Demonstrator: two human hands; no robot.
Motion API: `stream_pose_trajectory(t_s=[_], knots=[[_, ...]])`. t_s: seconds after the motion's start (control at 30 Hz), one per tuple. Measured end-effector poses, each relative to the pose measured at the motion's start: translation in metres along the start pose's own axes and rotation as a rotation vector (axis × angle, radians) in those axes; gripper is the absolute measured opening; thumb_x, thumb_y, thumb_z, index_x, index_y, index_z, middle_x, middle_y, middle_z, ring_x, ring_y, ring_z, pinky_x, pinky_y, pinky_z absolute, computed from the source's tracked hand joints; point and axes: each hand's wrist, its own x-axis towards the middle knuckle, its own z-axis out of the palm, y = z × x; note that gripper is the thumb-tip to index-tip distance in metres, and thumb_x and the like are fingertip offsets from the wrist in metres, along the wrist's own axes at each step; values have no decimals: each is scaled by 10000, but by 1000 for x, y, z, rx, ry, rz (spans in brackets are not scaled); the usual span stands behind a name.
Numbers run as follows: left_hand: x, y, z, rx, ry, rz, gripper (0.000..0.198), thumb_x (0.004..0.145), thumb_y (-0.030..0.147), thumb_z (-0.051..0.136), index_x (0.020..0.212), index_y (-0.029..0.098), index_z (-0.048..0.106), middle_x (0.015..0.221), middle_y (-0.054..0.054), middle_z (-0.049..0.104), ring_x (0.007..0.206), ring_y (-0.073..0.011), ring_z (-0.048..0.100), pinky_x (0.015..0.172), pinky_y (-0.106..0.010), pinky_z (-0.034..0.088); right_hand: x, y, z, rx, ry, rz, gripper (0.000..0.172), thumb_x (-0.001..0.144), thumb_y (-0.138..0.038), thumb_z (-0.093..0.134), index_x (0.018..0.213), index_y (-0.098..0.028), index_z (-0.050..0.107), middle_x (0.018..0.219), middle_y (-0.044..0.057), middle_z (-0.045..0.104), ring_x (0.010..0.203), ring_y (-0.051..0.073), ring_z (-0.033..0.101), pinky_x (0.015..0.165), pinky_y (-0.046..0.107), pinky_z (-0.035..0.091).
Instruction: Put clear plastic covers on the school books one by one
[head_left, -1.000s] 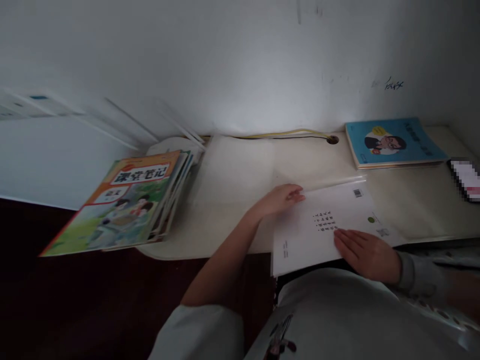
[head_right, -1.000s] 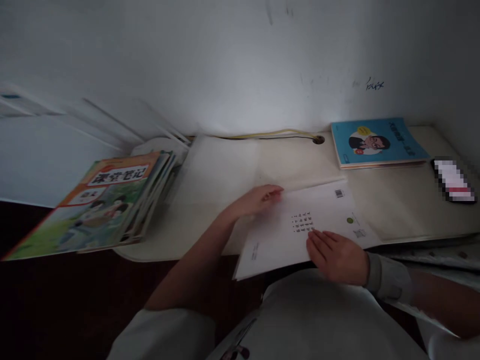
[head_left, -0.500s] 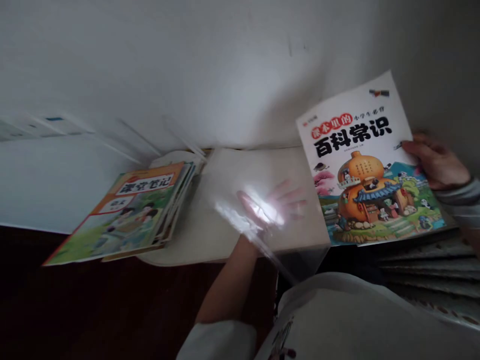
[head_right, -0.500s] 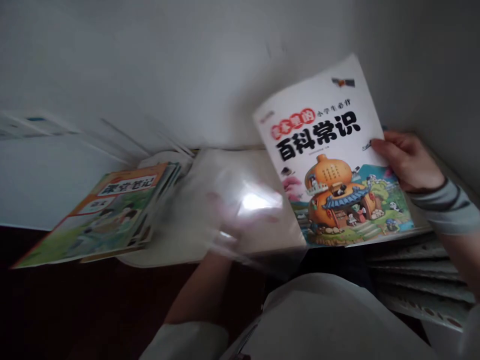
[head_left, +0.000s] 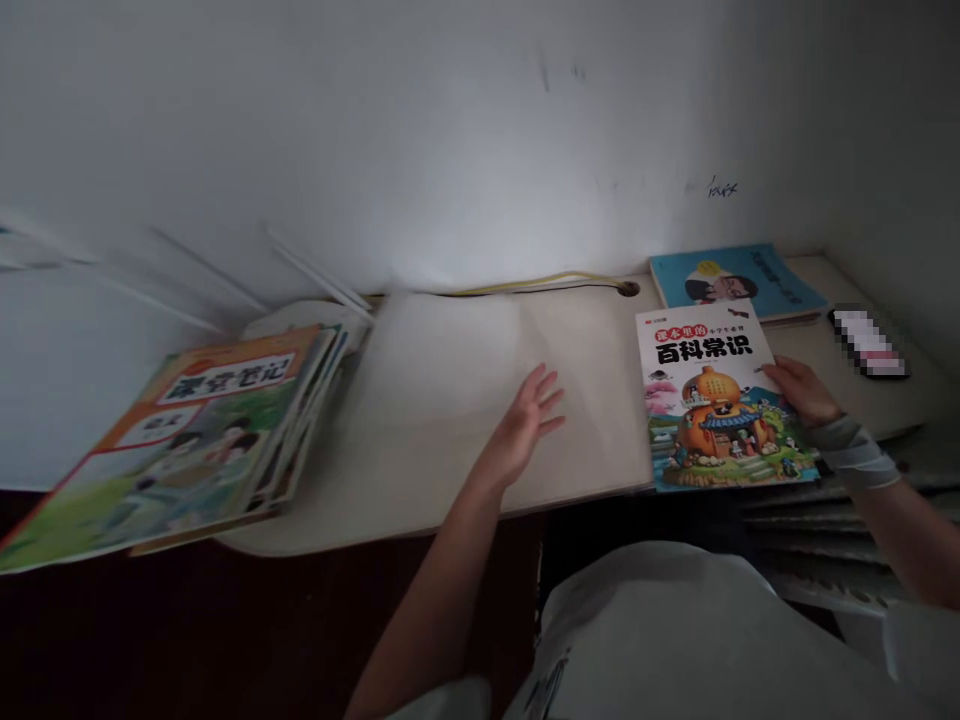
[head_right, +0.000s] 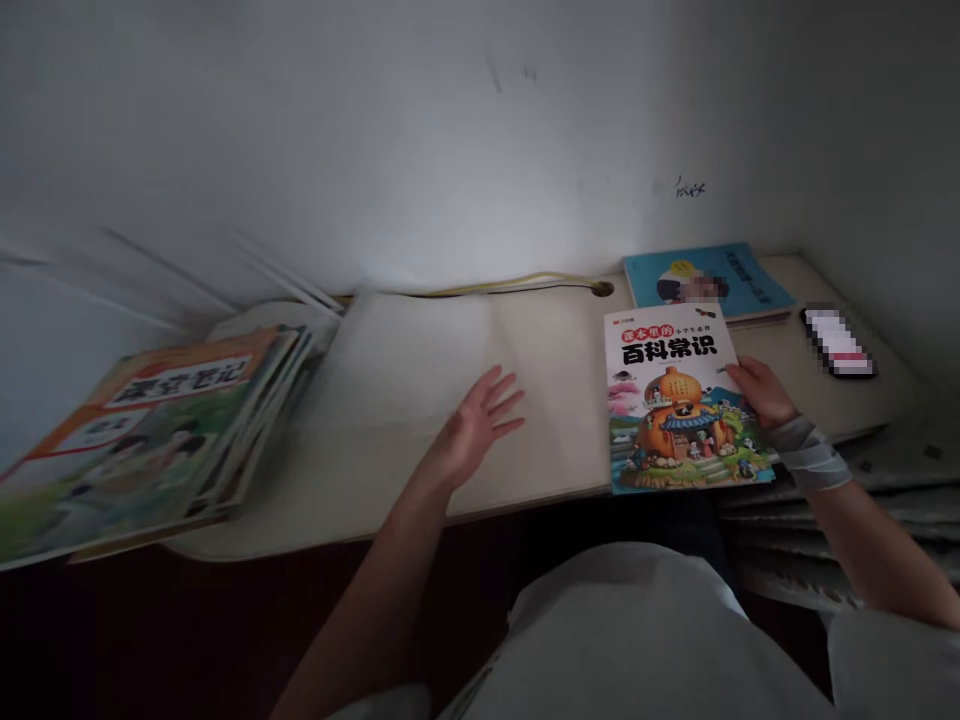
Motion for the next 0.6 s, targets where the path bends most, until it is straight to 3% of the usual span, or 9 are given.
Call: stream_pose_trajectory(t_s=[0.1,0.2,0.27,0.33,0.43,0.5,0.6], knots=[[-4,10,9,327,197,144,882,816,705,420,1493,306,20,1590,-124,35,1440,-306,151,1091,-521,312,8,-10,3,-63,46,8,322,737,-438,568,926,-184,628,672,23,647,524,170,528,437,289,433],[-19,33,14,611,392,287,690,898,561,411,1483,323,132,1584,-86,117,1445,-290,138,1130,-540,244,18,-18,19,-98,25,-108,335,750,-422,538,967,-187,638,763,41,679,625,198,572,544,330,492],[-31,50,22,770,435,386,609,917,492,421,1465,341,203,1566,-60,198,1443,-292,149,1140,-553,228,23,-20,32,-103,-6,-159,348,766,-421,521,994,-187,642,810,52,691,664,208,589,600,357,516],[-39,60,38,874,323,471,596,927,456,417,1468,330,203,1527,-62,302,1431,-284,205,1134,-541,265,28,-19,43,-105,-37,-167,388,782,-418,498,1051,-173,635,834,60,698,669,212,602,621,375,530],[-36,53,77,983,-61,519,631,913,524,415,1455,236,268,1464,-124,411,1392,-290,305,1121,-505,302,30,-16,51,-98,-39,-187,472,785,-409,498,1169,-152,593,969,80,700,736,219,634,671,389,547],[-27,36,105,1072,-229,489,762,830,640,475,1414,165,356,1473,-190,376,1394,-362,270,1113,-554,267,29,-13,51,-96,-26,-206,515,788,-408,505,1234,-157,560,1074,92,681,797,225,646,714,394,552],[-12,15,134,1135,-358,422,962,700,706,583,1395,75,378,1488,-261,301,1386,-435,220,1098,-586,255,25,-12,49,-108,-8,-191,544,799,-400,504,1284,-156,529,1092,104,676,813,235,650,740,415,553]])
